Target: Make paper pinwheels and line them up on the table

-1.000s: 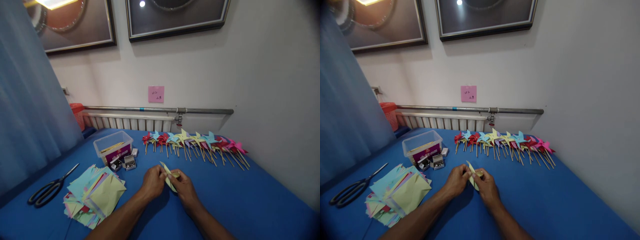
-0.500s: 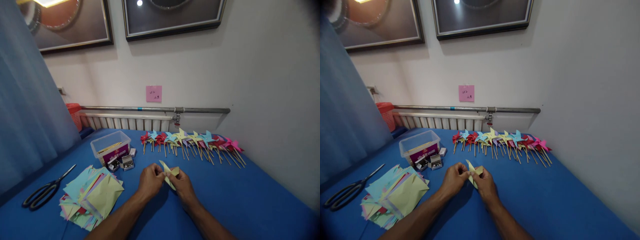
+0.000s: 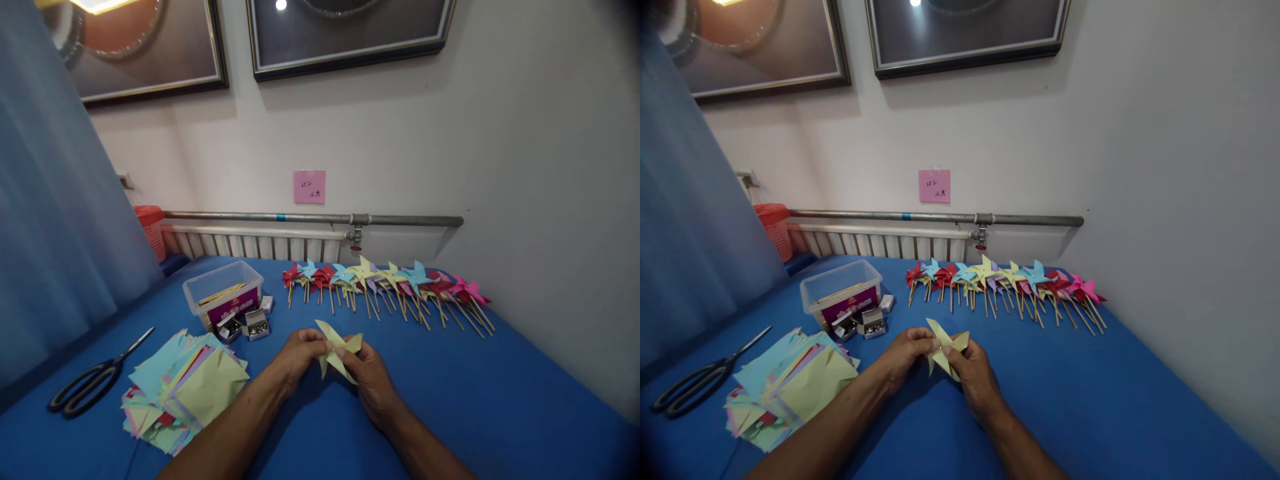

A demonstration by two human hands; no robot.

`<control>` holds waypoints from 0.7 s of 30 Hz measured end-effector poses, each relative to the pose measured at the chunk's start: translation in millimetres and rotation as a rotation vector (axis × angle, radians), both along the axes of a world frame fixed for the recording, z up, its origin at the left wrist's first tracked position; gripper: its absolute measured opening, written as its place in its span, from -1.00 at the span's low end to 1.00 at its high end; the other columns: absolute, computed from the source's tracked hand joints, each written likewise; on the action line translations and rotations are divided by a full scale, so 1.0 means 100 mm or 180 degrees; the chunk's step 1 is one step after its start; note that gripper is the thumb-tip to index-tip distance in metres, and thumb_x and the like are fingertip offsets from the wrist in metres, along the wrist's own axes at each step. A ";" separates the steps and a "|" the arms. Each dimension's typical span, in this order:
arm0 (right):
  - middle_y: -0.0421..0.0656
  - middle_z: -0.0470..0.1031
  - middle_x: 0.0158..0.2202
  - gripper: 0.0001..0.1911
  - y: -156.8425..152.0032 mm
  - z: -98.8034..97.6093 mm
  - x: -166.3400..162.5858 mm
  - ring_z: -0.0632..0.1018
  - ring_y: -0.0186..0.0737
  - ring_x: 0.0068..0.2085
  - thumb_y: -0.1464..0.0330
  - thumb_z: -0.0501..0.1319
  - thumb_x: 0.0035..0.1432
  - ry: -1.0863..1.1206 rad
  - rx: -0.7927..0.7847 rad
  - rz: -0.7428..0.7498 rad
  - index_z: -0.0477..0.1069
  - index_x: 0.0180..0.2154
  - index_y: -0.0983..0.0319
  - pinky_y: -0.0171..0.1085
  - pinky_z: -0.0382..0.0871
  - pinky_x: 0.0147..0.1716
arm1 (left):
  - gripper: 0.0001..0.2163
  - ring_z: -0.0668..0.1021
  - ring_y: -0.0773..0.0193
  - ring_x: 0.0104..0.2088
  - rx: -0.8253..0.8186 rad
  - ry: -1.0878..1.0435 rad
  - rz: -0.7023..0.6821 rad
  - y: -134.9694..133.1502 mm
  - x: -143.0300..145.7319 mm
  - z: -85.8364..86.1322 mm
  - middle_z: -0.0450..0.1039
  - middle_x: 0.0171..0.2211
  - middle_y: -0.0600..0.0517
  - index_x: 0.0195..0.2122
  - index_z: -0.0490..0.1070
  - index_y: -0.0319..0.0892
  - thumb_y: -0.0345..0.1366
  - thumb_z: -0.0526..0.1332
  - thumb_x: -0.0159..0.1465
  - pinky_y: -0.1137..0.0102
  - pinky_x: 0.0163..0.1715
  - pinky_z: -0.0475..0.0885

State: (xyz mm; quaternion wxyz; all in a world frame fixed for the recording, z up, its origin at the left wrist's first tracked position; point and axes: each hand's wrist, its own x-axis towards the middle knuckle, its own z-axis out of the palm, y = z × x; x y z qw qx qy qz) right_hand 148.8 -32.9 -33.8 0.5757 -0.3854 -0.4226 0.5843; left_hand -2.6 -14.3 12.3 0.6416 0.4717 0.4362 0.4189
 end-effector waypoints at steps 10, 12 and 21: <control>-0.24 0.50 -0.50 -0.60 -0.01 0.01 -0.03 0.44 -0.27 -0.49 0.13 0.48 -0.11 -0.0016 -0.0002 -0.0007 0.45 -0.32 0.23 -0.31 0.33 -0.44 | -0.69 0.41 0.37 -0.56 0.0062 -0.0021 -0.0328 0.00 -0.04 0.00 0.44 -0.56 0.07 -0.45 0.39 -0.24 -0.19 0.42 -0.13 0.45 -0.49 0.25; -0.24 0.51 -0.50 -0.61 -0.01 0.01 -0.04 0.45 -0.27 -0.49 0.15 0.48 -0.11 -0.0036 -0.0088 -0.0056 0.46 -0.33 0.22 -0.30 0.35 -0.44 | -0.70 0.41 0.37 -0.58 0.0035 0.0079 -0.0254 0.02 -0.01 -0.03 0.43 -0.57 0.07 -0.45 0.38 -0.24 -0.20 0.40 -0.13 0.45 -0.50 0.25; -0.27 0.51 -0.49 -0.64 0.10 0.04 0.08 0.47 -0.28 -0.49 0.17 0.45 -0.14 -0.0077 -0.0179 -0.0751 0.44 -0.35 0.21 -0.30 0.37 -0.43 | -0.88 0.35 0.39 -0.53 0.1463 0.1663 -0.0071 -0.10 -0.11 0.12 0.36 -0.57 0.12 -0.47 0.42 -0.20 -0.28 0.21 0.15 0.49 -0.51 0.19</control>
